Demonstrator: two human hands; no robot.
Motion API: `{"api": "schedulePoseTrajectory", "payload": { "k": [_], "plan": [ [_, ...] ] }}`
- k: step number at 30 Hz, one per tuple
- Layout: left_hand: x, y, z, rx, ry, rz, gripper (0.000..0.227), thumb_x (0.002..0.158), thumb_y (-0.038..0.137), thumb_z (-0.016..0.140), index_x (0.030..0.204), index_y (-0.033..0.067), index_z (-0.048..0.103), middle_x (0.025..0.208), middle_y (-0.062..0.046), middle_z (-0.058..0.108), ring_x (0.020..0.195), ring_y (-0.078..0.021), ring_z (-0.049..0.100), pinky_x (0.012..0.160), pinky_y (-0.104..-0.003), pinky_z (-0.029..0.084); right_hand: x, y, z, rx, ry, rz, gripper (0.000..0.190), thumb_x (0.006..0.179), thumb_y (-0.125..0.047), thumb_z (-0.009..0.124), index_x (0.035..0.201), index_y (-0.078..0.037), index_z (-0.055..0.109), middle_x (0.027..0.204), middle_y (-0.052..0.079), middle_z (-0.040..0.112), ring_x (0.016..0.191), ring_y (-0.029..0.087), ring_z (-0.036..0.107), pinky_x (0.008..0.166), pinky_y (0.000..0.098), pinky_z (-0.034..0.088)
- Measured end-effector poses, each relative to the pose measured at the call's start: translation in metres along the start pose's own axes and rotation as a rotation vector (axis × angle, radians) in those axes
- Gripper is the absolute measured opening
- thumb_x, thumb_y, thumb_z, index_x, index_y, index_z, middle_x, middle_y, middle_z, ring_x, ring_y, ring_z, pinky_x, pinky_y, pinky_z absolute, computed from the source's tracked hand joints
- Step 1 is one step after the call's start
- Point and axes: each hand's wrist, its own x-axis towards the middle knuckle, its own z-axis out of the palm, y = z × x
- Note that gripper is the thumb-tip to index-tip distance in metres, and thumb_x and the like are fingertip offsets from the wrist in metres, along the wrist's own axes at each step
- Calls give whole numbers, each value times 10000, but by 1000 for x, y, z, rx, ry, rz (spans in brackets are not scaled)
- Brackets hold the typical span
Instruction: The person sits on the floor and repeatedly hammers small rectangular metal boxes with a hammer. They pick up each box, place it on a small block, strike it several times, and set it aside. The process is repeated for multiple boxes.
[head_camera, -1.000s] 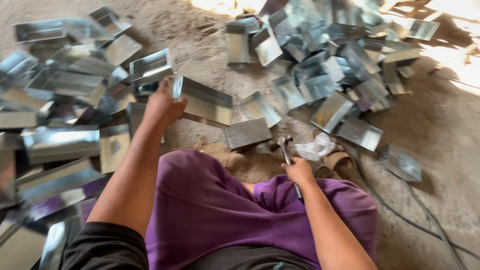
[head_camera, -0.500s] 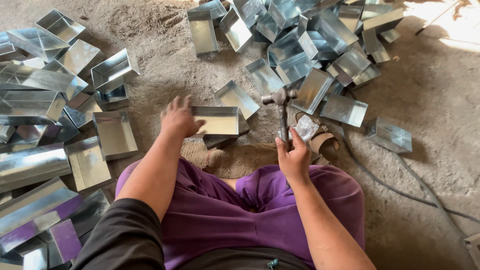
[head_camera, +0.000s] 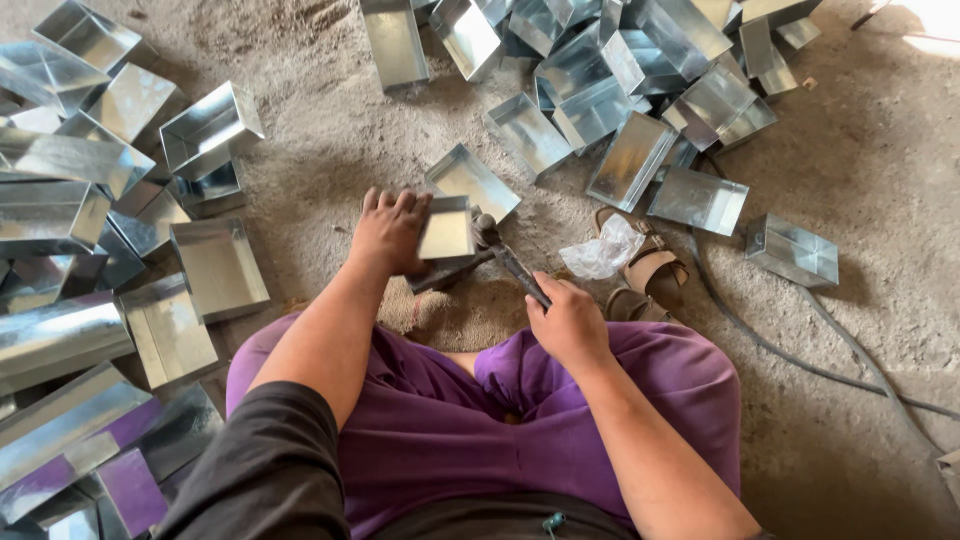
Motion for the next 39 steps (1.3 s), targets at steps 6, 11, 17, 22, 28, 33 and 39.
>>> {"api": "schedulePoseTrajectory", "payload": {
  "k": [6,11,17,22,28,33,39],
  "plan": [
    [8,-30,12,-436,-163,-20,1367,558,734,790,1653,255,126,1686,-38,249,1536,-306,298,1253,-495,266,9,-16,-27,255,268,-185,143,1012,-77,669,1093,38,697,793,68,681,548,101,588,453,231,432],
    [19,-69,47,-979,-479,-142,1434,547,917,552,1635,279,-130,1713,-139,-20,1576,-365,35,1206,-649,253,14,-36,-81,428,636,-500,158,1095,-163,605,1178,-33,640,862,69,639,582,92,553,468,214,439],
    [30,-85,67,-931,-565,-249,1428,567,955,475,1633,257,-170,1727,-143,-37,1598,-347,-66,1247,-670,98,20,-39,-36,482,740,-408,143,1091,-110,580,1209,-31,564,776,48,622,554,85,536,455,214,454],
    [26,-83,71,-986,-532,-222,1477,565,938,568,1631,218,-158,1715,-168,-65,1589,-342,-76,1257,-630,95,10,-25,10,216,121,-76,349,1007,-104,666,1333,17,628,785,118,705,621,141,675,535,279,504],
    [30,-86,78,-1012,-494,-226,1463,549,928,569,1649,216,-83,1727,-155,-12,1598,-333,-63,1250,-645,76,4,-17,3,244,235,-176,378,1004,-70,675,1361,34,603,901,149,723,642,158,688,514,264,519],
    [31,-84,72,-986,-466,-217,1435,573,918,583,1655,203,-33,1722,-170,19,1596,-347,-32,1251,-639,95,8,-11,21,167,-56,10,381,973,-89,687,1330,28,629,782,102,704,490,133,602,390,269,470],
    [11,-61,51,-1017,-178,-115,1460,494,775,742,1683,215,106,1702,-166,255,1545,-356,300,1246,-547,257,10,-1,1,272,2,250,383,952,-123,681,1309,10,647,711,55,677,453,102,557,361,257,431]
  ]
}}
